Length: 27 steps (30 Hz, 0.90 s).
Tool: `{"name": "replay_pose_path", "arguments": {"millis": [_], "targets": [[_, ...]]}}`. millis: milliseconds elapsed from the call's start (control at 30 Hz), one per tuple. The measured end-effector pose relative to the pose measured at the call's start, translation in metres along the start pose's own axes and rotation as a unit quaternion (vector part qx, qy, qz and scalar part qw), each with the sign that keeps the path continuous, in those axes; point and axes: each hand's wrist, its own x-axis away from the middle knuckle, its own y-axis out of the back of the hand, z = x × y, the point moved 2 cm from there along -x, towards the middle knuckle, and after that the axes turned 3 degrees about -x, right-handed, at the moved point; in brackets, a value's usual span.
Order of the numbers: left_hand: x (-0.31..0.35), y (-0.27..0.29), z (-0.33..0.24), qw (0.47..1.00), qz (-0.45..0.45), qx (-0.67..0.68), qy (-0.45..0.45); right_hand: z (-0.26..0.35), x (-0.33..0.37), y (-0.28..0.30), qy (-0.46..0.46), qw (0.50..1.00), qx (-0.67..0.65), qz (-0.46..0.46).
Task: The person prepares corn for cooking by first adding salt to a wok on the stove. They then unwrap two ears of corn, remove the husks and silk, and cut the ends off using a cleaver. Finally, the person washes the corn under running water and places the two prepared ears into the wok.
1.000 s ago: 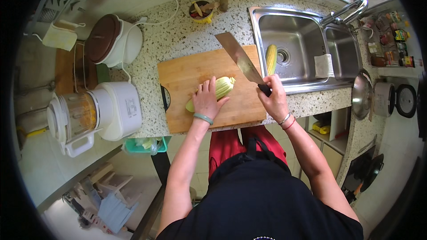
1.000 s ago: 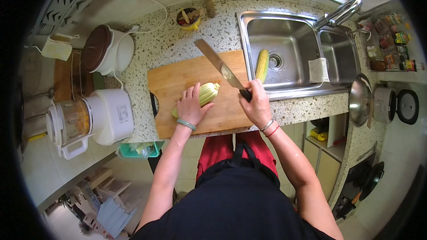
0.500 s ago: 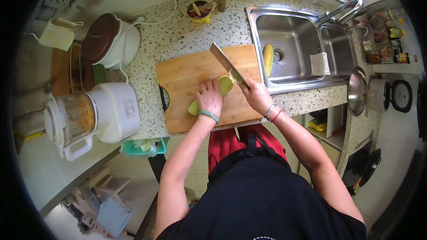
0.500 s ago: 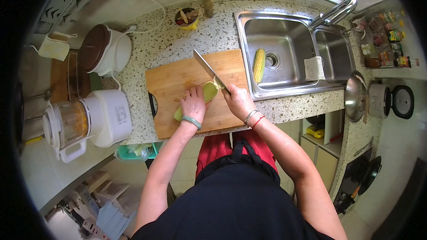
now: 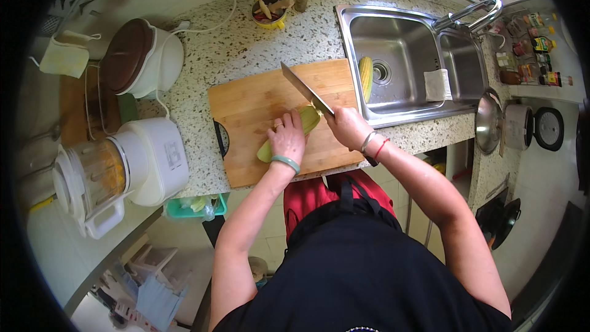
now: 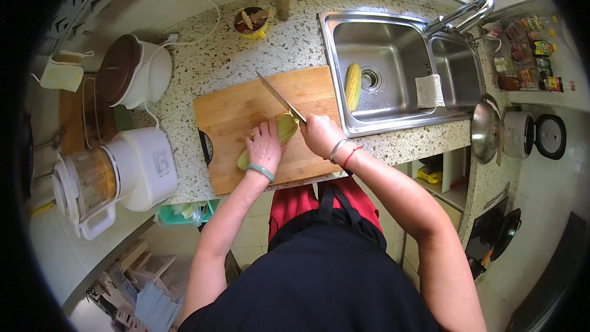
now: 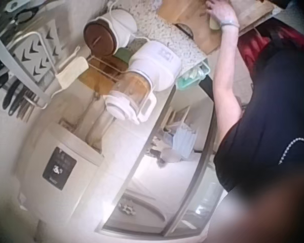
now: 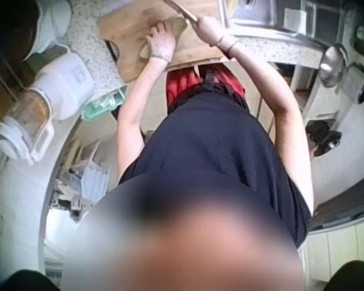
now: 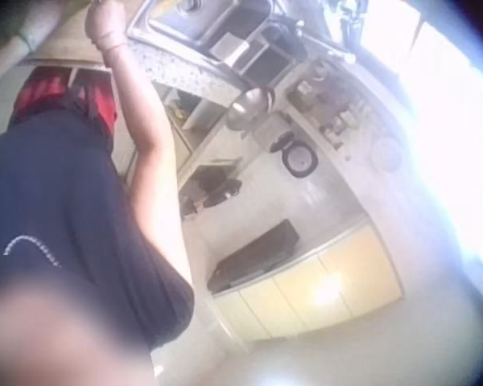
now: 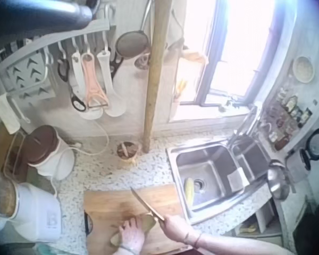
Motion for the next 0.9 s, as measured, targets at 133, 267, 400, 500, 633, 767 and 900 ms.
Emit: {"name": "replay_pose_path", "arguments": {"millis": [133,267,400,500,633,767,900], "targets": [[-0.006,0.0,-0.001,1.0,0.01,-0.005,-0.008,0.019,-0.012,0.018,-0.126,0.985,-0.045,0.111],[-0.009,-0.003,-0.003,0.999,0.008,0.037,0.001,0.025,-0.012,0.021,-0.134,0.985,-0.062,0.095],[-0.009,-0.008,0.006,0.998,0.009,0.062,-0.012,0.024,-0.013,0.02,-0.094,0.992,-0.054,0.069],[-0.011,0.009,0.011,0.996,0.025,0.082,-0.011,0.02,-0.009,0.019,-0.072,0.993,-0.079,0.054],[-0.012,0.016,0.01,0.996,-0.006,0.088,-0.015,0.0,-0.001,-0.004,0.02,0.996,-0.058,-0.062],[-0.005,-0.005,0.009,0.997,-0.04,0.069,0.006,-0.01,-0.003,-0.02,0.021,0.997,-0.037,-0.071],[-0.009,-0.003,0.01,0.997,0.008,0.075,-0.007,-0.009,-0.005,-0.012,-0.042,0.992,-0.116,-0.013]]}}
